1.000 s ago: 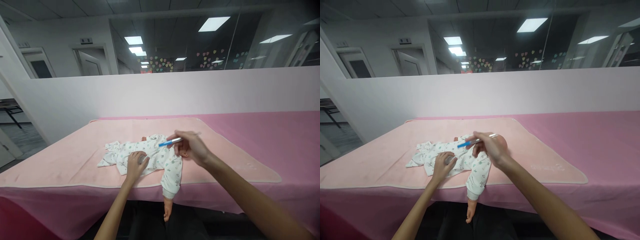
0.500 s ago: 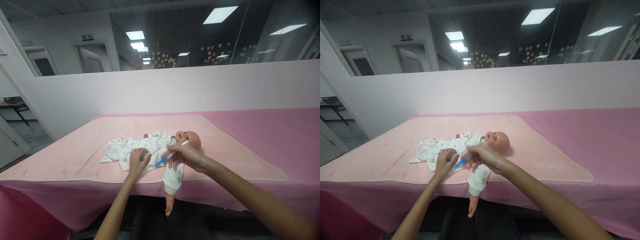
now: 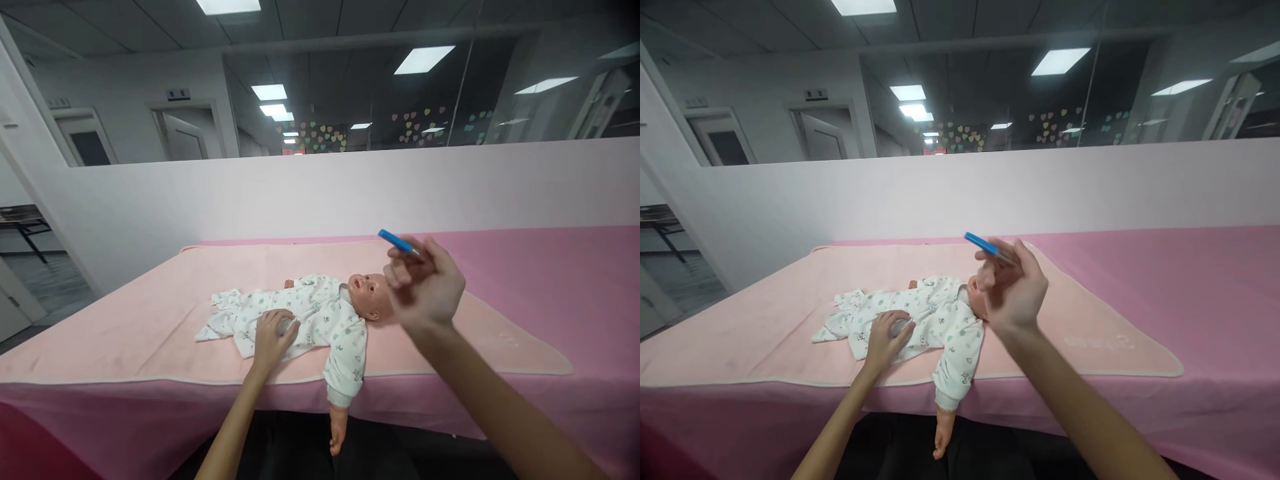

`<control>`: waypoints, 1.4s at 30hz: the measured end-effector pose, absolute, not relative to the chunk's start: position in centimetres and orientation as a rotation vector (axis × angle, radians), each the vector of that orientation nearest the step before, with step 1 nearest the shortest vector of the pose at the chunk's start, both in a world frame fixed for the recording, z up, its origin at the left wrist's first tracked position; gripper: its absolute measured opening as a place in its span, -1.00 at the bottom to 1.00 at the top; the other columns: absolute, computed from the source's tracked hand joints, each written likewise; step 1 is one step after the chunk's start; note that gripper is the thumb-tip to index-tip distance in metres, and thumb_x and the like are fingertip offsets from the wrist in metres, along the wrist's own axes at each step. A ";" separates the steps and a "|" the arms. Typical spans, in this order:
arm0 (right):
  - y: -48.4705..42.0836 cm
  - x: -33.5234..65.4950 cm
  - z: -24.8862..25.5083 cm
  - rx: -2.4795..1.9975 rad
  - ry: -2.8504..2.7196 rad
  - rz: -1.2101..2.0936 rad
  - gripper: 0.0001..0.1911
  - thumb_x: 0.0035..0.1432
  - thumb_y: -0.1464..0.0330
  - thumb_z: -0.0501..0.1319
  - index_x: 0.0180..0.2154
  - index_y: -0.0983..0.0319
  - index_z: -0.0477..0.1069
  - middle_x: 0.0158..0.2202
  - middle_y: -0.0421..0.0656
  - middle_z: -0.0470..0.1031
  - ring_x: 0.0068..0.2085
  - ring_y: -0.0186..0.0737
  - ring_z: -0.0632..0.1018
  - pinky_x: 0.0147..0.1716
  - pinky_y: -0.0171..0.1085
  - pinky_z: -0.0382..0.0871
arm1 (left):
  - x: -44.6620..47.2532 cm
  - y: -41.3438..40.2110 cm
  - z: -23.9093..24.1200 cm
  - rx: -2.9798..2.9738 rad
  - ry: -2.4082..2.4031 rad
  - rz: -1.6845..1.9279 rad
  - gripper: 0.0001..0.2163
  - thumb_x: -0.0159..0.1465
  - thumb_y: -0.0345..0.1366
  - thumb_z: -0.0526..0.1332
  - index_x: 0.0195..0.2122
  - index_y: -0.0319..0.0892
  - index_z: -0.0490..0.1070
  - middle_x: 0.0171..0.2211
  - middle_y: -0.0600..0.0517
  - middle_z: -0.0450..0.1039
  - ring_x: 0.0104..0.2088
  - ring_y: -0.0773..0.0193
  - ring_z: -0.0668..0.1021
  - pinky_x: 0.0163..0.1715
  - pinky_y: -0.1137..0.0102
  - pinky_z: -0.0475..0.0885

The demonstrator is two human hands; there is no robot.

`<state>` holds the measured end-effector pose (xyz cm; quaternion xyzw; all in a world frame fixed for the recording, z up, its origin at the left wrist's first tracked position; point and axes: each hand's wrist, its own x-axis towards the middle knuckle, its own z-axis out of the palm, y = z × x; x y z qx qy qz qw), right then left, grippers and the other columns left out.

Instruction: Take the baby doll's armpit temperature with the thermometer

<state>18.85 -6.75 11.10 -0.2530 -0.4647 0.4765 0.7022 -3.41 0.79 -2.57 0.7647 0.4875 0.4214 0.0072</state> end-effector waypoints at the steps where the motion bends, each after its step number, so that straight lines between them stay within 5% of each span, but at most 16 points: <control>1: -6.9 18.8 10.9 -0.569 -1.005 1.050 -0.66 0.12 0.19 0.06 -0.49 0.25 0.47 -0.63 -0.19 0.48 -0.71 -0.46 0.32 -0.71 -0.43 0.21 | -3.4 0.8 -2.6 2.396 1.523 1.322 -0.85 0.19 -0.16 0.10 -0.33 -0.08 0.37 -0.24 0.05 0.45 -0.17 0.16 0.40 -0.15 0.25 0.25; 5: -7.4 18.5 10.2 -0.733 -1.219 1.400 -0.75 0.09 0.28 0.13 -0.43 0.32 0.47 -0.61 -0.13 0.49 -0.67 -0.39 0.40 -0.71 -0.41 0.25 | -3.4 0.7 -2.6 2.396 1.520 1.326 -0.86 0.20 -0.17 0.10 -0.32 -0.07 0.37 -0.24 0.07 0.45 -0.16 0.18 0.41 -0.14 0.27 0.25; 10: -7.1 19.4 11.2 -0.610 -1.036 1.131 -0.71 0.09 0.23 0.09 -0.47 0.28 0.47 -0.61 -0.16 0.49 -0.65 -0.36 0.44 -0.67 -0.37 0.32 | -3.3 0.6 -2.5 2.388 1.540 1.309 -0.84 0.20 -0.15 0.10 -0.34 -0.08 0.38 -0.24 0.07 0.45 -0.16 0.18 0.41 -0.14 0.27 0.24; 14: -6.3 21.0 10.8 -0.819 -1.177 1.494 -0.84 -0.02 0.36 0.19 -0.53 0.30 0.45 -0.62 -0.12 0.49 -0.68 -0.36 0.41 -0.76 -0.40 0.26 | -3.4 0.7 -2.5 2.391 1.531 1.318 -0.85 0.20 -0.16 0.10 -0.33 -0.07 0.38 -0.24 0.07 0.45 -0.16 0.18 0.41 -0.14 0.28 0.24; 18: -6.4 21.9 9.5 -0.731 -1.010 1.103 -0.70 0.11 0.22 0.07 -0.46 0.26 0.45 -0.61 -0.16 0.50 -0.70 -0.40 0.40 -0.75 -0.41 0.27 | -3.5 0.8 -2.7 2.391 1.534 1.322 -0.85 0.20 -0.16 0.10 -0.34 -0.08 0.38 -0.25 0.08 0.45 -0.17 0.19 0.41 -0.14 0.28 0.24; 22: -6.8 22.0 9.5 -0.930 -1.232 1.279 -0.75 -0.01 0.26 0.22 -0.48 0.37 0.47 -0.66 -0.09 0.48 -0.71 -0.33 0.43 -0.77 -0.38 0.29 | -3.4 0.8 -2.7 2.388 1.527 1.314 -0.84 0.20 -0.14 0.10 -0.33 -0.09 0.37 -0.25 0.07 0.45 -0.17 0.19 0.41 -0.15 0.28 0.23; 27: -6.9 20.8 10.6 -0.758 -1.035 0.906 -0.68 0.08 0.20 0.13 -0.43 0.33 0.47 -0.67 -0.18 0.47 -0.71 -0.40 0.41 -0.73 -0.43 0.30 | -3.4 0.7 -2.6 2.376 1.546 1.316 -0.83 0.21 -0.15 0.09 -0.33 -0.09 0.37 -0.25 0.08 0.45 -0.17 0.19 0.40 -0.15 0.29 0.23; 32: -7.6 18.2 10.8 -0.831 -1.254 1.604 -0.77 0.06 0.31 0.16 -0.44 0.35 0.46 -0.57 -0.10 0.52 -0.69 -0.43 0.41 -0.73 -0.46 0.29 | -3.4 0.7 -2.7 2.384 1.529 1.316 -0.82 0.21 -0.14 0.09 -0.32 -0.09 0.38 -0.24 0.06 0.45 -0.17 0.18 0.41 -0.15 0.28 0.24; 36: -7.1 18.1 11.4 -0.642 -1.092 1.339 -0.72 0.12 0.26 0.09 -0.41 0.32 0.45 -0.57 -0.15 0.52 -0.72 -0.46 0.36 -0.75 -0.46 0.25 | -3.5 0.7 -2.7 2.383 1.530 1.327 -0.83 0.20 -0.15 0.10 -0.33 -0.10 0.38 -0.24 0.06 0.45 -0.17 0.19 0.41 -0.14 0.28 0.24; 40: -6.0 18.9 11.8 -0.880 -1.206 1.605 -0.81 0.05 0.37 0.15 -0.51 0.34 0.43 -0.59 -0.13 0.51 -0.75 -0.51 0.30 -0.78 -0.49 0.19 | -3.5 0.7 -2.7 2.382 1.510 1.318 -0.83 0.21 -0.15 0.09 -0.32 -0.10 0.38 -0.24 0.05 0.45 -0.16 0.18 0.41 -0.15 0.27 0.24; 42: -5.6 19.4 11.9 -0.791 -1.128 1.355 -0.78 0.06 0.35 0.12 -0.52 0.33 0.43 -0.59 -0.14 0.51 -0.75 -0.53 0.28 -0.79 -0.51 0.16 | -3.5 0.7 -2.7 2.374 1.518 1.319 -0.83 0.21 -0.15 0.09 -0.33 -0.10 0.38 -0.24 0.05 0.45 -0.16 0.18 0.41 -0.14 0.27 0.24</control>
